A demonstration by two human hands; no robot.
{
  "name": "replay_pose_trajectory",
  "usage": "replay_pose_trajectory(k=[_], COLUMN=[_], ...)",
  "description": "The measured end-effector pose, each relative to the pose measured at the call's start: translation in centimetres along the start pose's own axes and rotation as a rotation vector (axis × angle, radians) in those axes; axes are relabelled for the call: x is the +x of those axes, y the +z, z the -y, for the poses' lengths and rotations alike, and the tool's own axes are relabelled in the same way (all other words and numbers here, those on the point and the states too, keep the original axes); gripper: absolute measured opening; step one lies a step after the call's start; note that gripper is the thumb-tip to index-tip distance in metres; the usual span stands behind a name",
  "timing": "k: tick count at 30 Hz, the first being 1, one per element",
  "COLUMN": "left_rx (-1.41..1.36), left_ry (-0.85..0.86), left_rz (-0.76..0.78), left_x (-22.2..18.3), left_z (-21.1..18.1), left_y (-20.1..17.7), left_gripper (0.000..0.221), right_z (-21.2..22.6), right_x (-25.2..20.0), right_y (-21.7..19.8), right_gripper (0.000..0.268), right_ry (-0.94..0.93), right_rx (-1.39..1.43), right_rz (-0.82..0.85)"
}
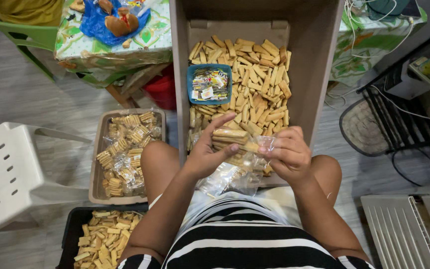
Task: The person sits on the floor and packs rectangular biscuits from a large bin into small clear plastic bags. They repeatedly pick up biscuits, place them into bags, and set the filled bags aside in a nearby container.
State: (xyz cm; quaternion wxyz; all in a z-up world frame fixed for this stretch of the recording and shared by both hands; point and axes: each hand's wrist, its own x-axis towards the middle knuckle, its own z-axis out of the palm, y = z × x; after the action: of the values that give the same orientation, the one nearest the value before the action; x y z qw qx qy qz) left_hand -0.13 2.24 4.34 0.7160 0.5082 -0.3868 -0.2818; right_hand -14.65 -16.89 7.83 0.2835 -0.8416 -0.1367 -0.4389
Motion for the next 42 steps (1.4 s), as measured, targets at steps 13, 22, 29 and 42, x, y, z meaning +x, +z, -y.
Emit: replay_pose_trajectory(k=[13, 22, 29, 42], left_rx=[0.060, 0.044, 0.124, 0.020], left_ry=[-0.034, -0.117, -0.034, -0.092], left_rz=[0.009, 0.028, 0.015, -0.036], left_x=[0.5, 0.7, 0.5, 0.4], left_z=[0.3, 0.6, 1.4, 1.8], left_y=[-0.3, -0.5, -1.0, -1.1], left_gripper=[0.066, 0.060, 0.062, 0.057], right_z=[-2.1, -6.5, -7.6, -9.5], right_x=[-2.8, -4.4, -5.7, -8.3], right_y=[2.5, 3.1, 4.4, 5.8], right_gripper=[0.018, 0.050, 0.058, 0.037], right_ry=[0.077, 0.528, 0.722, 0.913], right_rx=[0.214, 0.853, 1.062, 0.990], right_rz=[0.039, 0.062, 0.107, 0.167])
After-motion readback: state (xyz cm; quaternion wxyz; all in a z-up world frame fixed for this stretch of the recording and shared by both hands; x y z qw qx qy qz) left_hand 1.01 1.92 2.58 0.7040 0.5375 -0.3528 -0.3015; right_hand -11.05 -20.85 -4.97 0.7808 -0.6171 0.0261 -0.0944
